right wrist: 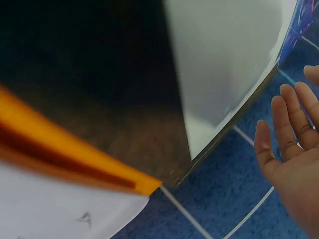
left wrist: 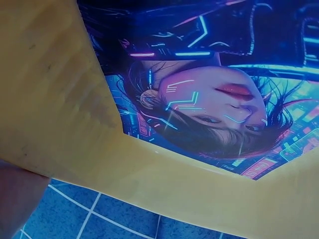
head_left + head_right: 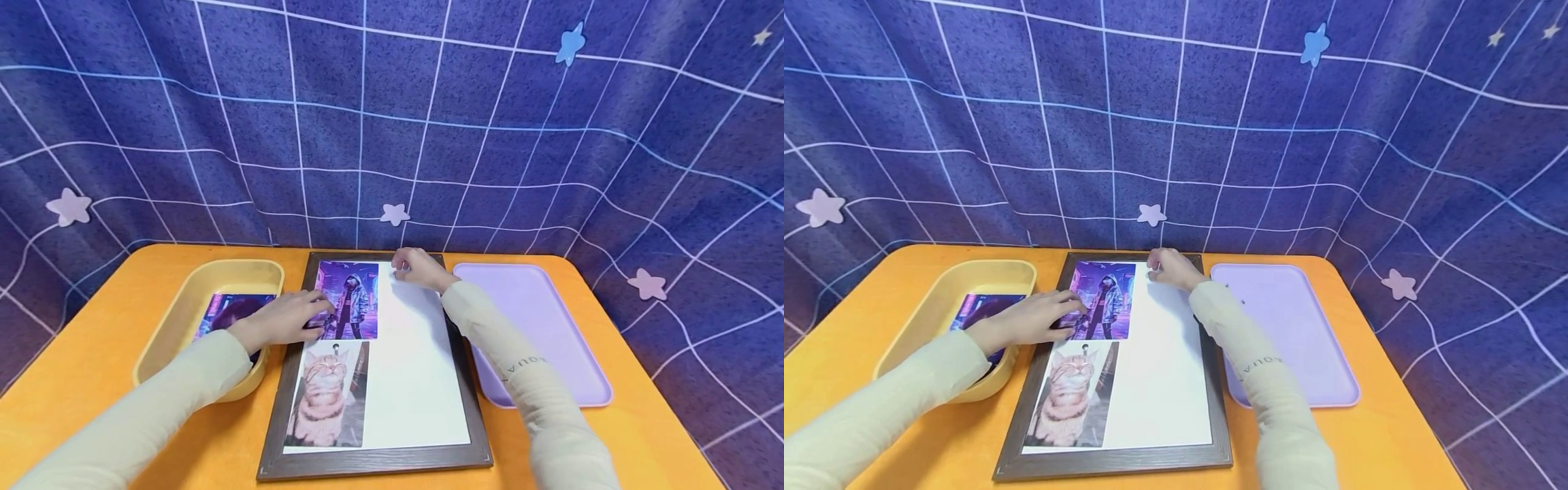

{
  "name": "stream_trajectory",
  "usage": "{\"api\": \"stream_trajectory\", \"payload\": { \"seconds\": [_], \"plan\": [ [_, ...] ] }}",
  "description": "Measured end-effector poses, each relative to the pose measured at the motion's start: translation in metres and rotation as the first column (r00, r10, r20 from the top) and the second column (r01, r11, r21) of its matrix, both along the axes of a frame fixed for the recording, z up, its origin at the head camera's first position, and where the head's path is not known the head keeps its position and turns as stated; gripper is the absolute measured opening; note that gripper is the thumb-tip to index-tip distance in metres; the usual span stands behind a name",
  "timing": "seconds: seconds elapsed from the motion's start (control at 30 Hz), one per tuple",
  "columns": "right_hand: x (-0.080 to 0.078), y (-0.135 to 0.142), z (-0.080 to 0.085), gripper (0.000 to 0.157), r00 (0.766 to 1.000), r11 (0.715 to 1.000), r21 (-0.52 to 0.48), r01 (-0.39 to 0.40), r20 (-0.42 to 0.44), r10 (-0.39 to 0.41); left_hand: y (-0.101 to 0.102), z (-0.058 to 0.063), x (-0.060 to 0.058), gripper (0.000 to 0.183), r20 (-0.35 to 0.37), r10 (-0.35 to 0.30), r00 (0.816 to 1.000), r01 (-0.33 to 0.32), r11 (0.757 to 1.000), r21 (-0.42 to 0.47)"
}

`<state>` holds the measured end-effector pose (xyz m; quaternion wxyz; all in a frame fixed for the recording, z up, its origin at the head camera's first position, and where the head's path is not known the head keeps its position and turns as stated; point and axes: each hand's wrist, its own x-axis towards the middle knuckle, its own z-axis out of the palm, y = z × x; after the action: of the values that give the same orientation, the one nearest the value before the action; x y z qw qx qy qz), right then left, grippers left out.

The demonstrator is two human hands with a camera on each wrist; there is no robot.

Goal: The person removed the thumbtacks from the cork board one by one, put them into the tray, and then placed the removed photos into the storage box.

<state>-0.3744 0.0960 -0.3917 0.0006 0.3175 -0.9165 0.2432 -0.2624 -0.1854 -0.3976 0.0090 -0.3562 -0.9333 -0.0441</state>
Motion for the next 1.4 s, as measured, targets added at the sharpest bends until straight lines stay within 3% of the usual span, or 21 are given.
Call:
{"api": "stream_trajectory", "payload": {
  "seconds": [0.2,0.67,1.03,1.4],
  "plan": [
    [-0.001,-0.016,-0.002,0.022,1.000,1.000,0.021,0.002,0.020,-0.002,0.000,-0.001,-0.001,0.034,-0.020,-0.011,1.000,0.011,1.000,0.003],
    [-0.004,-0.044,-0.005,0.025,0.999,0.997,0.073,0.000,-0.036,0.003,0.002,0.000,0.000,0.036,0.039,0.034,0.999,-0.034,0.999,-0.013],
    [-0.009,-0.052,-0.007,0.028,0.997,0.989,0.124,0.079,-0.016,-0.077,0.002,0.000,-0.001,0.036,0.041,0.039,0.998,-0.038,0.999,-0.026],
    [-0.012,-0.057,-0.009,0.030,0.995,0.978,0.183,0.098,-0.012,-0.098,0.001,-0.001,-0.002,0.037,0.056,0.049,0.997,-0.047,0.998,-0.038]
  ]
}}
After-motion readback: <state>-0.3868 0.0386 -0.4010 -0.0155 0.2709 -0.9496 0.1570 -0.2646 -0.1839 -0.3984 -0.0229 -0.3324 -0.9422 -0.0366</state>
